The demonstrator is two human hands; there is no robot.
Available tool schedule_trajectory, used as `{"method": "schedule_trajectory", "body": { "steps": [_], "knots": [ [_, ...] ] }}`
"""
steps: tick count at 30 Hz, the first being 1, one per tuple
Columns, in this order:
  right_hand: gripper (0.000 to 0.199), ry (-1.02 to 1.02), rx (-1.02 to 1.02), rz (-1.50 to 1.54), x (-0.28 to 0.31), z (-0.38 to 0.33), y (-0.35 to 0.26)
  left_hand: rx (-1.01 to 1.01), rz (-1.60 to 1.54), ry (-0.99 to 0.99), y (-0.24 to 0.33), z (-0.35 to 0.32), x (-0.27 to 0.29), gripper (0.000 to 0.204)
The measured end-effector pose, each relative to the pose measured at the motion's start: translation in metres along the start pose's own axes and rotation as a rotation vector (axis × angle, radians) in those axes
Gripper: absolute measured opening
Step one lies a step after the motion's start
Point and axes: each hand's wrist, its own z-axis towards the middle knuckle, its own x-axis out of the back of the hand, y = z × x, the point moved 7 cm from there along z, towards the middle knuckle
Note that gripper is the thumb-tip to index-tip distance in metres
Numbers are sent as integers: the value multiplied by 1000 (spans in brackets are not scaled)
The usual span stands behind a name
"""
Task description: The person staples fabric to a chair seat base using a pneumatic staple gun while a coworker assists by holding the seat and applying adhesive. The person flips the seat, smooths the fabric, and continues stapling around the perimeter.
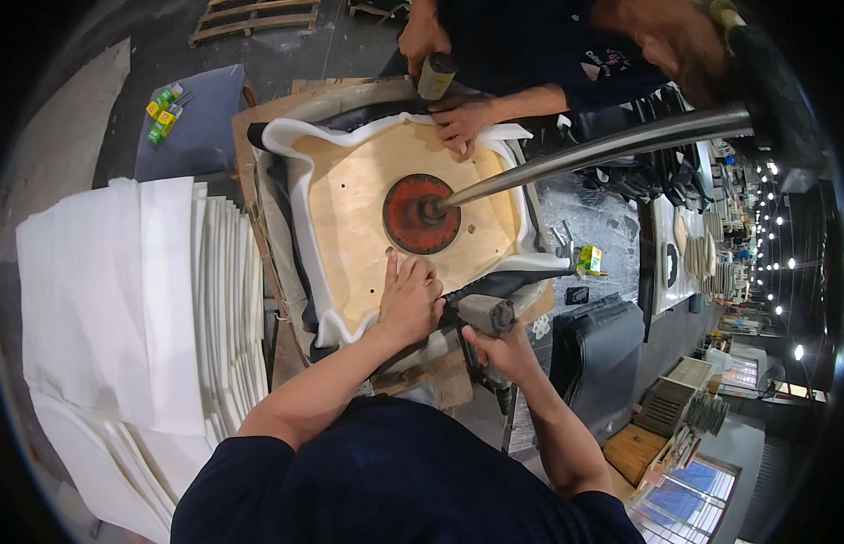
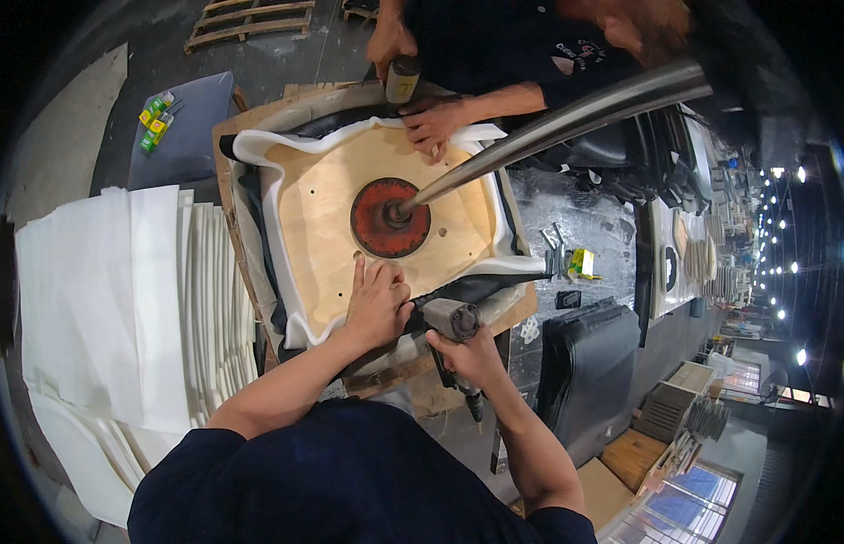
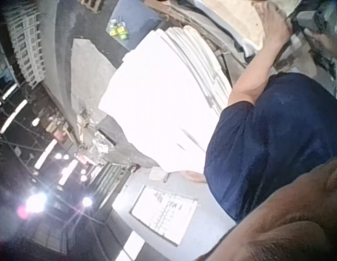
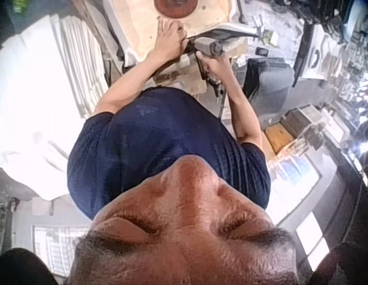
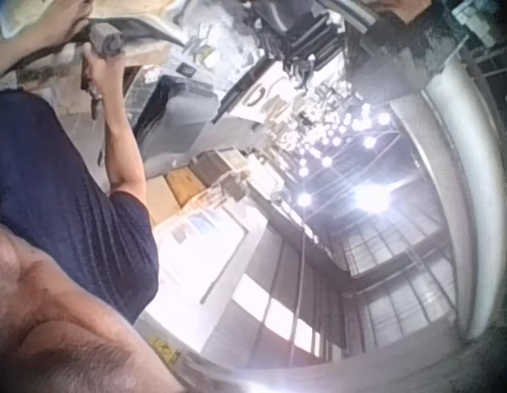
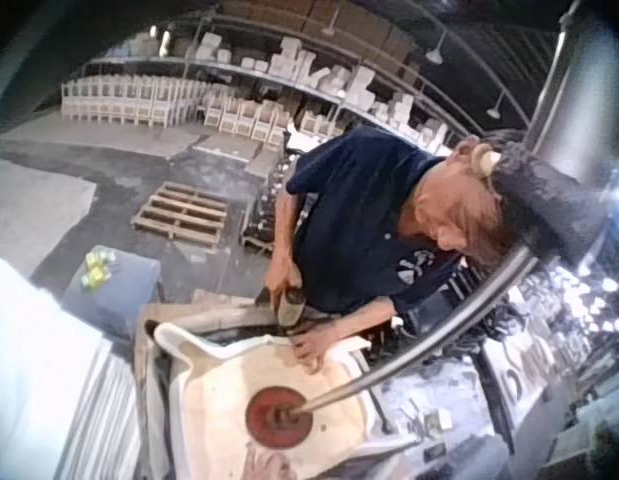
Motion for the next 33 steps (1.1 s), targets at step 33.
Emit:
{"method": "schedule_trajectory", "body": {
  "steps": [33],
  "knots": [
    [31, -21, -155, 18, -19, 3, -8, 53, -142, 108, -12, -3, 2, 12]
  ]
}}
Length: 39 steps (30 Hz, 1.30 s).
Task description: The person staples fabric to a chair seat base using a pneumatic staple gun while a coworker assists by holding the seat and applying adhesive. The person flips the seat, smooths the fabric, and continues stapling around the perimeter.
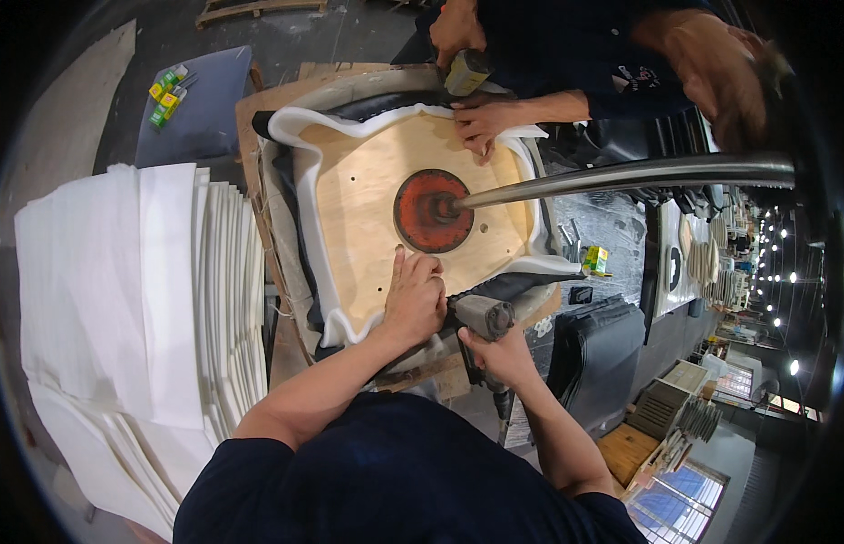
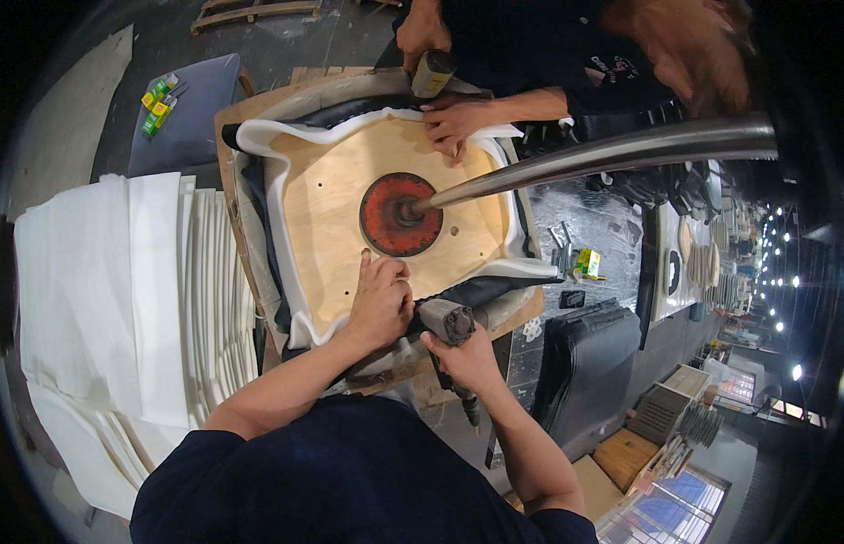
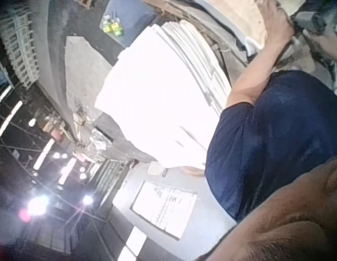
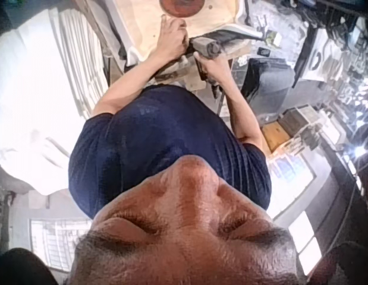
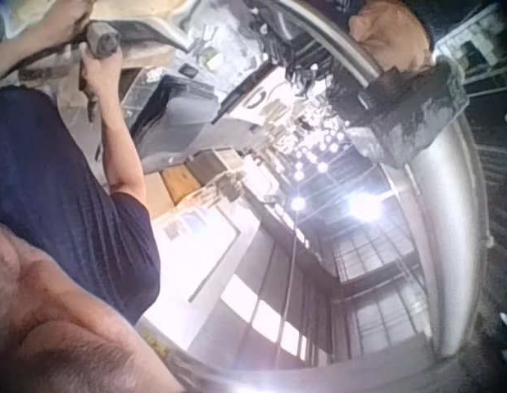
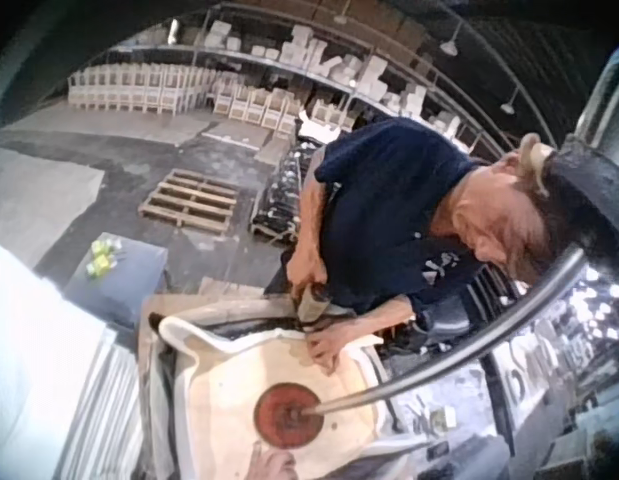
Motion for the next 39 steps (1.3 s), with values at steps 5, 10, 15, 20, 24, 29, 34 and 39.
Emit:
{"method": "schedule_trajectory", "body": {
  "steps": [5, 10, 15, 20, 24, 29, 34, 39],
  "knots": [
    [33, 75, 52, -56, -3, 6, -3, 13, 46, -99, -1, 1, 0, 13],
    [26, 61, 55, -52, 4, 11, 7, 85, 151, -165, 10, -11, 16, 62],
    [25, 13, 55, 163, 0, -2, 14, 187, 253, -199, 6, -25, 19, 99],
    [23, -4, 59, 135, -10, -3, 8, 203, 283, -206, -2, -26, 12, 97],
    [22, -2, 8, 97, -15, 0, 3, 224, 252, -204, -3, -27, 11, 96],
    [26, 17, 1, 48, -17, 0, -8, 247, 208, -188, -2, -28, 13, 96],
    [26, 83, 61, -48, -15, 4, -14, 234, 201, -161, 2, -27, 14, 93],
    [24, 59, 42, 209, -9, -3, 7, 213, 166, -214, -11, -28, 15, 87]
  ]
}}
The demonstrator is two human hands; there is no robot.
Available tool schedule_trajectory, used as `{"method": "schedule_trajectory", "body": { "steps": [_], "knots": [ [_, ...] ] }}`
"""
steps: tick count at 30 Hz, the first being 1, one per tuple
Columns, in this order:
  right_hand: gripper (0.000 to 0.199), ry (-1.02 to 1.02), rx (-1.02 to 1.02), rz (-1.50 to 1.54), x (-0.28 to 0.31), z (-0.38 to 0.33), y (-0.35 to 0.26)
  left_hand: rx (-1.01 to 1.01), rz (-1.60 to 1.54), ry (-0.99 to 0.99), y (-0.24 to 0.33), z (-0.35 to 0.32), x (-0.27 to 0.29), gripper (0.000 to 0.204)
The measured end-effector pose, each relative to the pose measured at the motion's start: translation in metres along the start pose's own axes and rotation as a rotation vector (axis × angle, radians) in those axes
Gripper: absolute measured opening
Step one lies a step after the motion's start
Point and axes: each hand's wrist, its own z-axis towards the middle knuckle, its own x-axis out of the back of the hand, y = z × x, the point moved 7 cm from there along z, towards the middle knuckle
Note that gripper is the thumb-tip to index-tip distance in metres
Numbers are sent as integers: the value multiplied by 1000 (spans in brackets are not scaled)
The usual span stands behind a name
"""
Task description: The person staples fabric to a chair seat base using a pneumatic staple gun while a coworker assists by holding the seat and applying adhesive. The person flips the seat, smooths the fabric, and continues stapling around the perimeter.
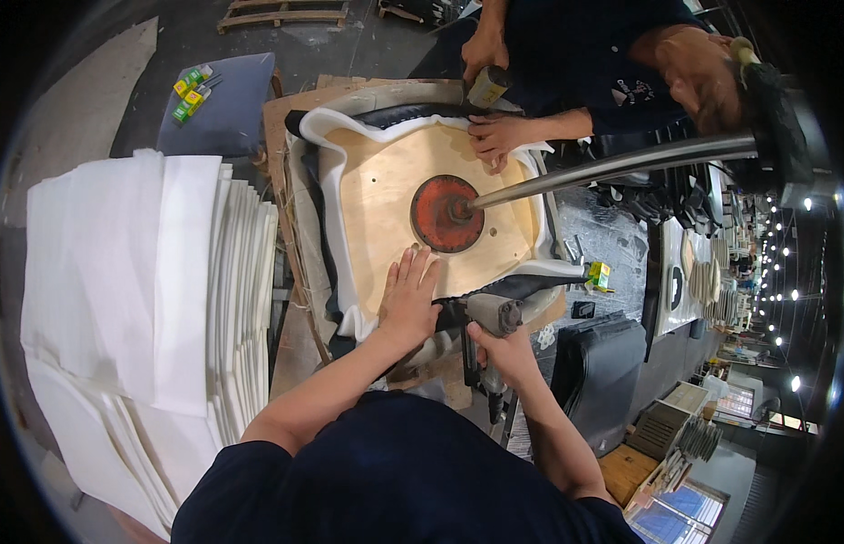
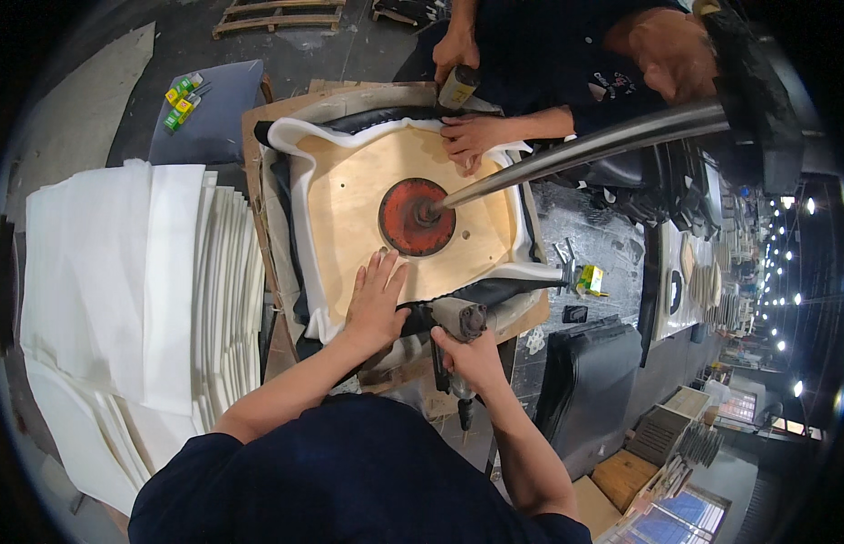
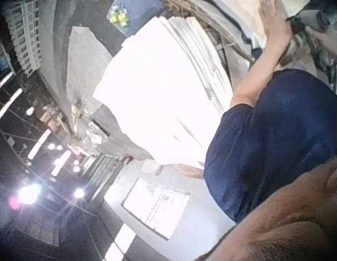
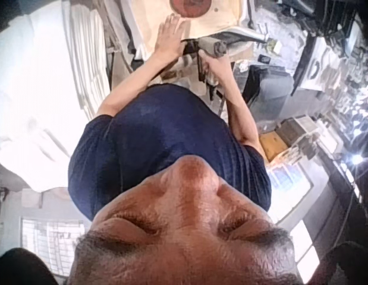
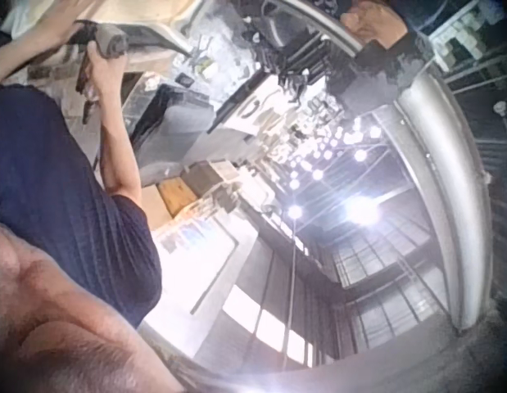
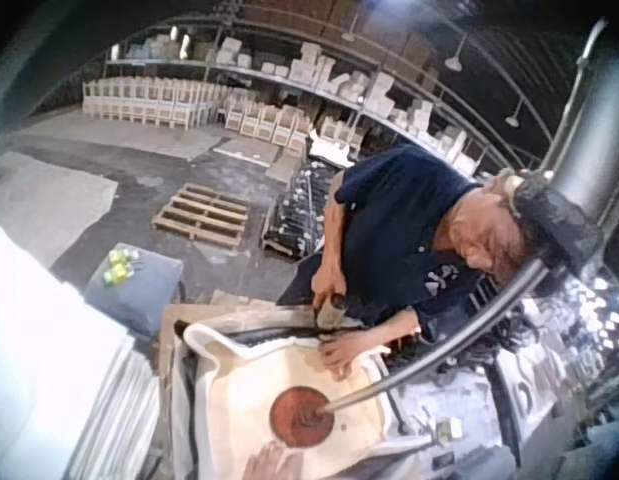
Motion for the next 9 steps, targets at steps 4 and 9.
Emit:
{"method": "schedule_trajectory", "body": {
  "steps": [4, 9],
  "knots": [
    [25, -26, -13, -7, -5, -6, 6, -33, -20, 16, -2, 1, -1, 82],
    [26, -47, -11, -17, -10, -5, 7, -45, -3, -39, -9, 1, -7, 79]
  ]
}}
